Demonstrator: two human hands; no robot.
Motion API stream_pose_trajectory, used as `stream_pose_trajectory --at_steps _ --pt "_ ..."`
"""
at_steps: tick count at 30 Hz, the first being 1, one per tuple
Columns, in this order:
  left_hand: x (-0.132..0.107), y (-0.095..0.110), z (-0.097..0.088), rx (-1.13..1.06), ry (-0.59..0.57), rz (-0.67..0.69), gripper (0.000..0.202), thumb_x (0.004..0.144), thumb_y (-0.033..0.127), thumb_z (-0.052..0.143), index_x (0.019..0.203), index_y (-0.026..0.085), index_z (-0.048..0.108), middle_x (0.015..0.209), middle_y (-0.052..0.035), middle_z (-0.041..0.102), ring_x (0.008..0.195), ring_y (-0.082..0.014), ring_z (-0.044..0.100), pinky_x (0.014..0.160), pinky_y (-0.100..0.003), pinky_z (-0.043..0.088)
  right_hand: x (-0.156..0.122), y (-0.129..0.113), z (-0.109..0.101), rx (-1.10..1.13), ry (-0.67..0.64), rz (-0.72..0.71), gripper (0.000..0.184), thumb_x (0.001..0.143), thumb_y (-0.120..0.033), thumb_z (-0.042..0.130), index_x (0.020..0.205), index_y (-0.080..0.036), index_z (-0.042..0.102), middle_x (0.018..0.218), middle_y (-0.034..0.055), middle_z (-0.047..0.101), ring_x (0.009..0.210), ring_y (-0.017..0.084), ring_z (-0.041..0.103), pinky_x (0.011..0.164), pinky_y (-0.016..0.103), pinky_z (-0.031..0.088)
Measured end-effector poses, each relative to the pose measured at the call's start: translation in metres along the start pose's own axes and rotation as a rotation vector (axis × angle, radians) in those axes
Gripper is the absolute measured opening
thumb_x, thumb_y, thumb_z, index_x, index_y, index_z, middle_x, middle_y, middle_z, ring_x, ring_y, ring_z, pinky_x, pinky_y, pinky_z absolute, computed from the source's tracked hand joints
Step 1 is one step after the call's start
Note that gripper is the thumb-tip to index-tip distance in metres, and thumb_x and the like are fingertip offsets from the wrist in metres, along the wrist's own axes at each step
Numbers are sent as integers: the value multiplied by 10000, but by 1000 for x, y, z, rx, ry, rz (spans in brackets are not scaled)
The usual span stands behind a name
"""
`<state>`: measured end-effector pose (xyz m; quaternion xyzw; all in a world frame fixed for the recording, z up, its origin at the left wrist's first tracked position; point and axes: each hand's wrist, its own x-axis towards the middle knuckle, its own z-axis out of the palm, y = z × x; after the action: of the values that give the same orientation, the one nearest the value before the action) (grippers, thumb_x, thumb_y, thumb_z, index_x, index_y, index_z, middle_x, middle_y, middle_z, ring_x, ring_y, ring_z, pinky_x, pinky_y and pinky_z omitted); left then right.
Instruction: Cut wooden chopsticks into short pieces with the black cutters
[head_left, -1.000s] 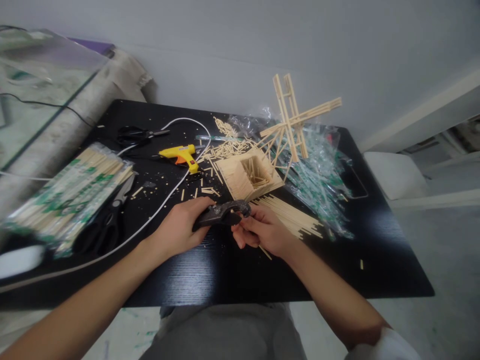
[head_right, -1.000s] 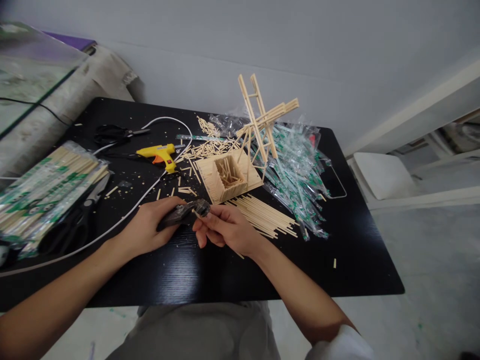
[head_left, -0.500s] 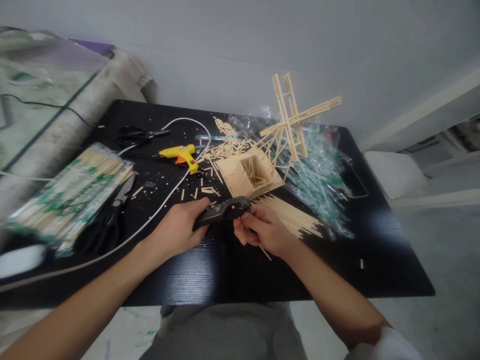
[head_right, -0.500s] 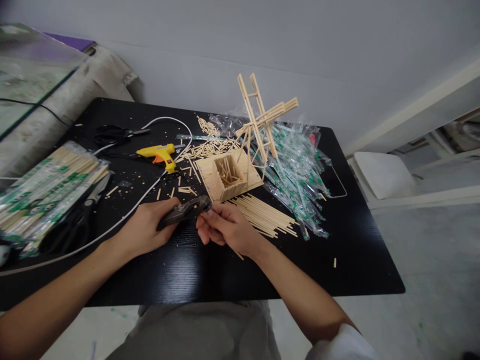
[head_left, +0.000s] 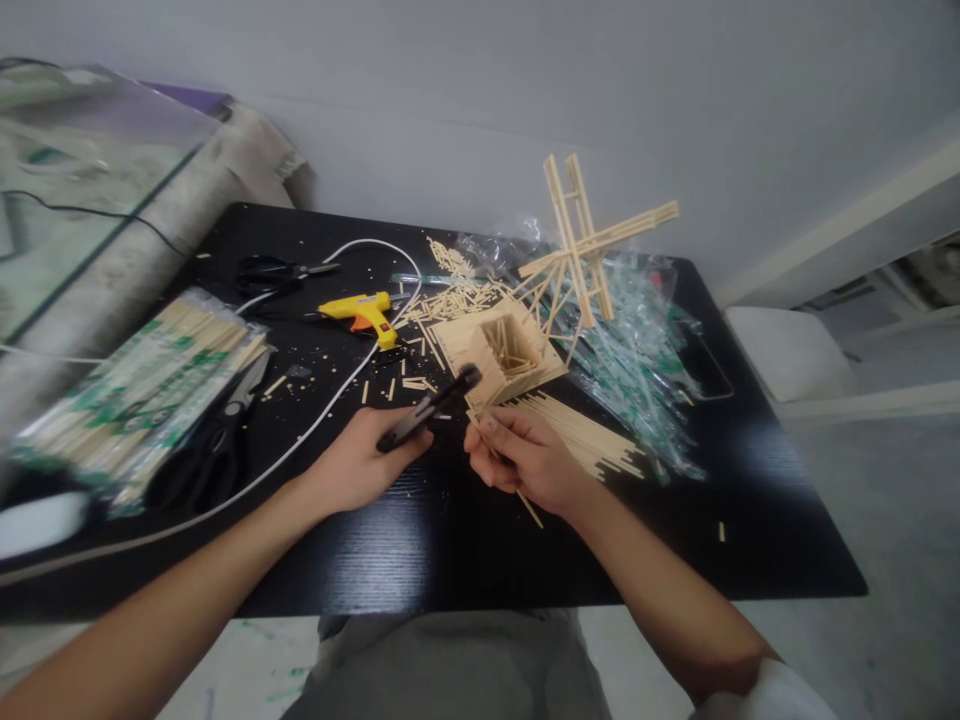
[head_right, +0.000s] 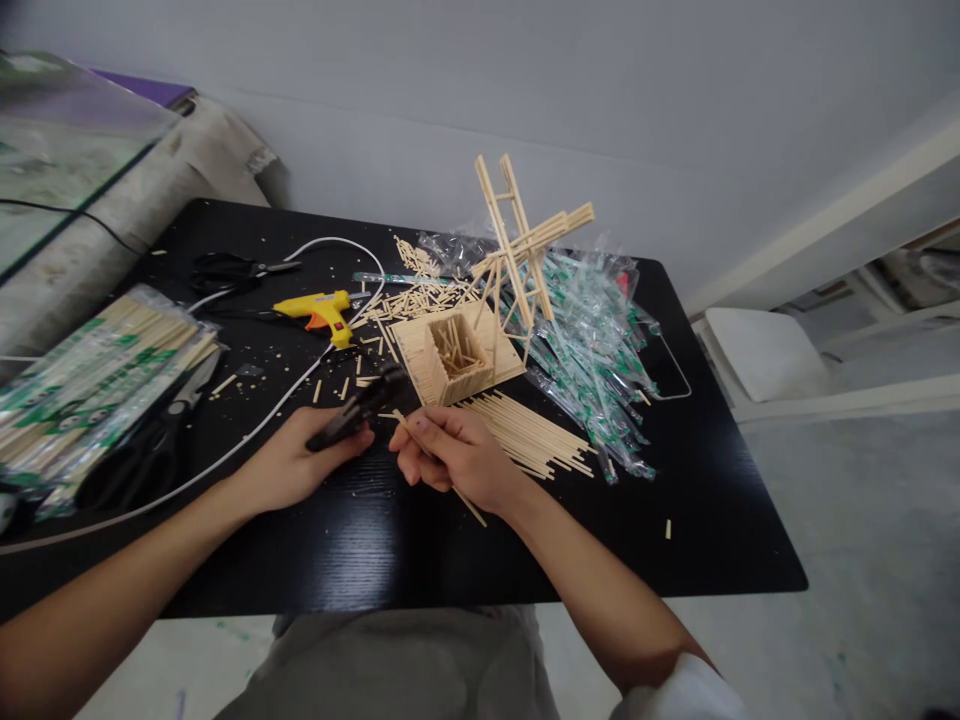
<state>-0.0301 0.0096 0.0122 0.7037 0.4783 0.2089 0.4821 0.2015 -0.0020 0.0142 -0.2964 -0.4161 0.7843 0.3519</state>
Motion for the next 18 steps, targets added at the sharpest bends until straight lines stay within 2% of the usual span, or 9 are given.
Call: stream_pose_trajectory --at_steps 2,4,7,9,11,13,18 --pt "1 2 -1 -309 -110 -158 231 878 370 594 731 203 535 538 56 436 449 -99 390 436 -248 312 0 0 -1 28 -14 -5 342 998 -472 632 884 -151 663 594 -45 611 376 25 233 363 182 184" --pt "0 5 -3 -553 -231 -257 204 849 341 618 729 198 536 510 55 429 398 -88 367 396 -242 273 -1 0 -1 46 -24 -11 321 1009 -453 622 912 -151 673 602 -45 611 380 25 234 364 177 189" --pt "0 7 -8 -671 -330 -274 235 840 362 668 740 161 602 514 12 519 412 -106 473 409 -236 299 -1 0 -1 44 -22 -19 306 1012 -452 620 947 -158 679 601 -51 602 384 27 242 365 171 201" --pt "0 7 -9 -668 -344 -251 282 843 402 694 788 127 661 556 -28 593 468 -129 557 423 -226 299 -1 -1 0 37 -17 -30 269 1014 -437 621 1023 -175 681 603 -59 603 383 28 241 364 166 206" --pt "-1 5 -9 -664 -331 -229 309 857 416 697 827 109 691 579 -47 623 483 -128 570 423 -215 276 -2 -2 0 36 -14 -43 238 1020 -406 619 1148 -211 661 618 -71 609 385 30 238 368 158 213" --pt "-1 3 -7 -709 -307 -242 305 865 416 699 811 116 684 535 -24 588 431 -103 508 419 -210 275 -2 -3 0 37 -3 -57 241 1026 -380 615 1227 -249 631 635 -79 610 393 32 250 373 150 220" --pt "0 -1 -3 -902 -289 -380 320 845 412 735 703 157 604 423 67 389 341 -52 302 369 -188 231 -2 -2 -1 50 16 -86 166 1035 -344 604 1185 -273 624 651 -81 612 406 33 285 380 134 249"
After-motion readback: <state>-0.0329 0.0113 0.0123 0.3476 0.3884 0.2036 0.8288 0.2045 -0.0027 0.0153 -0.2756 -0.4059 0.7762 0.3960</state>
